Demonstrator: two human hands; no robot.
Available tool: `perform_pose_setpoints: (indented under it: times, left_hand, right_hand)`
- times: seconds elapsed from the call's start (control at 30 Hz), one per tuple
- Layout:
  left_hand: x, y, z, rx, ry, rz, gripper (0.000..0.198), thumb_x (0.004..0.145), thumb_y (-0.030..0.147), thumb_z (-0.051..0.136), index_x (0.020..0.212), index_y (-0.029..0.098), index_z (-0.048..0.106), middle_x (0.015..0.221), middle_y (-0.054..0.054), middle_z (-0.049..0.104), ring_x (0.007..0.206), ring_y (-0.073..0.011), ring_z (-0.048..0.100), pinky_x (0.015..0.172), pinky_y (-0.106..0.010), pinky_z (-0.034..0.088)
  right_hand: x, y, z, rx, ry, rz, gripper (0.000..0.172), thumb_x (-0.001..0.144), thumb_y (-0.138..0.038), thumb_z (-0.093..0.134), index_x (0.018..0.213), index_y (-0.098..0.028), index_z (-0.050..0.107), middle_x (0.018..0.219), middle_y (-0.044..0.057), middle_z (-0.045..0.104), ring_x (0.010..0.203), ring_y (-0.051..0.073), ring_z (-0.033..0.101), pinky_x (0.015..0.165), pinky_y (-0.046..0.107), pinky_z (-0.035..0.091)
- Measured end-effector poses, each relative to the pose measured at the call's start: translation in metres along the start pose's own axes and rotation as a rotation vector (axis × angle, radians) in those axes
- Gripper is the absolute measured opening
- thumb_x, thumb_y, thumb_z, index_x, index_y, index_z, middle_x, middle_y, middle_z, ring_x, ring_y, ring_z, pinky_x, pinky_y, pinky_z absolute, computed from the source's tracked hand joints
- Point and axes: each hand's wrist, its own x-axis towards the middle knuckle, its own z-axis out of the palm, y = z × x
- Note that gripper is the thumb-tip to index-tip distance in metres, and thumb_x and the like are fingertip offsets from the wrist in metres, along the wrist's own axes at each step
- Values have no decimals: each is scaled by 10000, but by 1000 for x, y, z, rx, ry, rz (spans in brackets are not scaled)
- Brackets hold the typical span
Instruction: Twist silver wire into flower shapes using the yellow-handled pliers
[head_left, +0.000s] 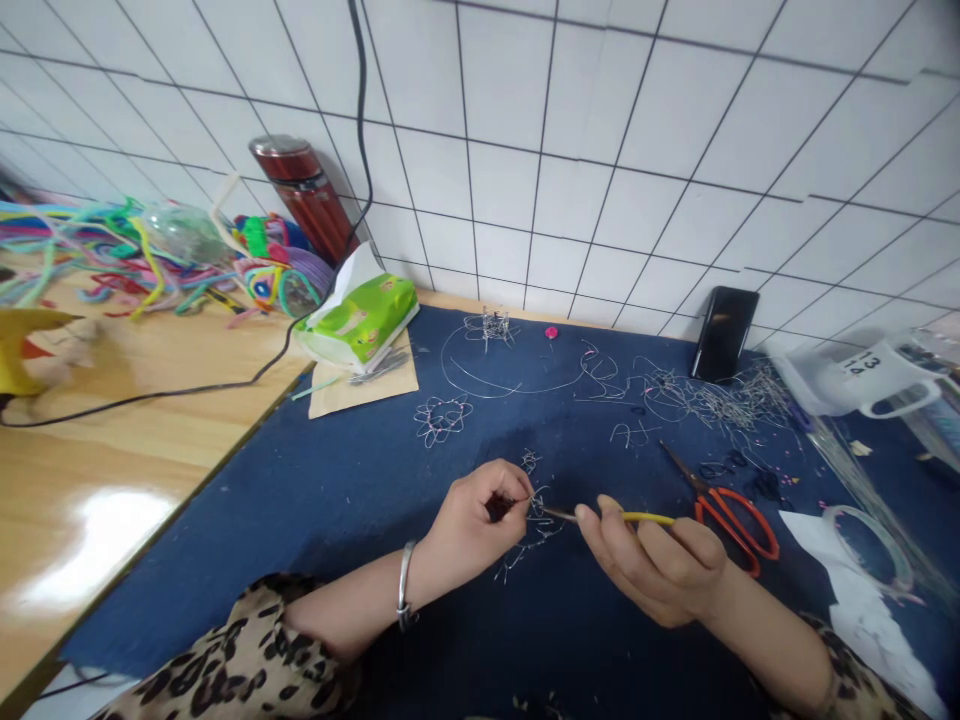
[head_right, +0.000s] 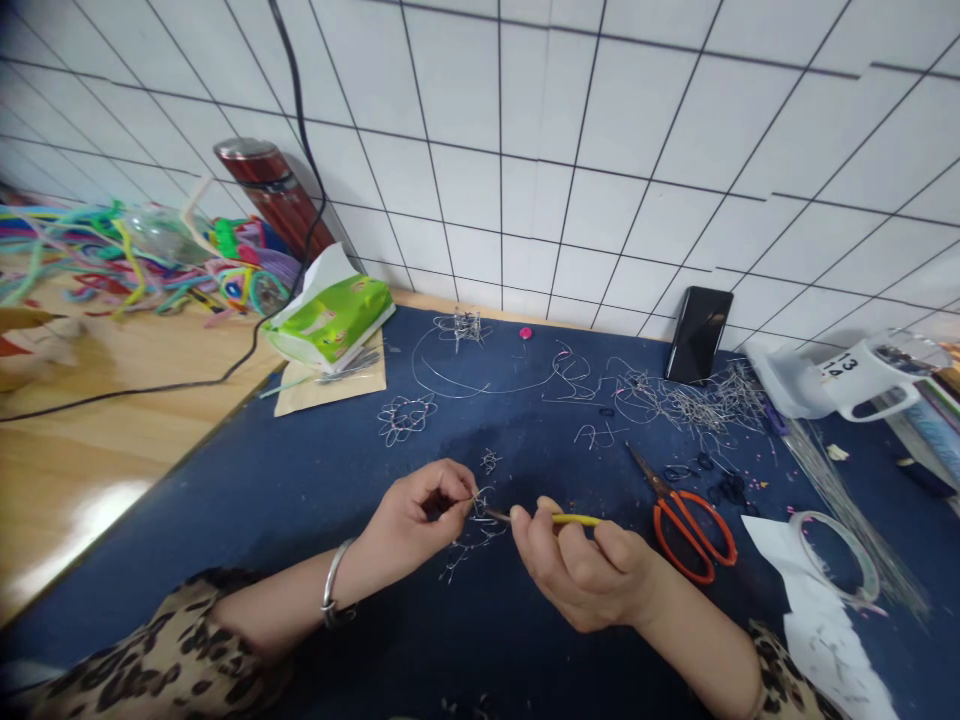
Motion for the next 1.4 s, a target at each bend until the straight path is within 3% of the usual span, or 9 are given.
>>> perform_pose_setpoints:
  times: [0.1,0.2,0.4,0.53,0.63,0.8,0.93,1.1,1.4]
  left_hand:
    - [0,0,2,8,24,3,167,701,3,504,692,169,486,802,-21,591,651,-106,546,568,-219,421]
    - [-2,1,2,85,76,58,173,694,-1,512,699,171,494,799,-19,587,690,-117,561,604,-231,429]
    - [-5,1,1,184,82,160,183,713,8,497,745,188,513,840,-26,595,728,-127,569,618,-238,436]
    - [-4,1,0,156,68,174,167,719,25,508,738,190,518,843,-30,600,756,-139,572,652,-256,441]
    - [-1,-1,-1,39,21,83,129,732,52,519,718,180,521,820,-34,595,715,-133,562,627,-250,441]
    - [2,-4,-2,-240,-73,-99,86,752,79,528,730,159,509,807,-31,559,639,-100,501,553,-214,417]
    - [2,-4,-2,-343,-102,-118,111,740,55,533,730,159,493,788,-19,540,625,-90,472,540,-206,398]
    - [2,-5,-3,-261,-112,-84,113,736,48,525,725,158,502,780,-19,546,642,-98,490,567,-219,409]
    - [2,-6,-3,-192,-102,-27,163,710,1,504,720,164,491,780,-14,555,652,-101,505,589,-227,418]
  right_hand:
    - [9,0,-3,-94,16,-41,376,735,-116,683,1012,-368,645,998,-135,652,711,77,474,644,273,317]
    - [19,-5,-9,-45,-54,36,270,765,-214,663,1029,-267,659,925,-58,668,727,113,481,634,301,315]
    - [32,-18,-24,49,-128,172,277,788,-198,599,1060,-183,647,866,3,660,711,152,482,593,328,296]
    - [32,-18,-23,173,-203,334,277,796,-168,571,1062,-213,634,842,7,645,686,143,485,593,316,321]
    - [28,-13,-14,310,-257,473,277,786,-173,567,1049,-229,634,797,12,625,680,134,493,639,292,381]
    - [21,-3,3,687,-336,693,253,792,-172,525,999,-258,642,809,10,622,740,133,548,678,260,436]
    - [22,0,6,981,-443,843,245,785,-164,524,966,-283,639,810,-17,614,756,121,570,679,242,447]
    - [28,2,4,1160,-502,918,222,781,-178,520,934,-276,647,772,-26,593,685,108,567,591,219,431]
    - [29,1,5,1334,-567,997,223,790,-204,538,961,-267,666,718,-19,534,633,106,508,573,224,404]
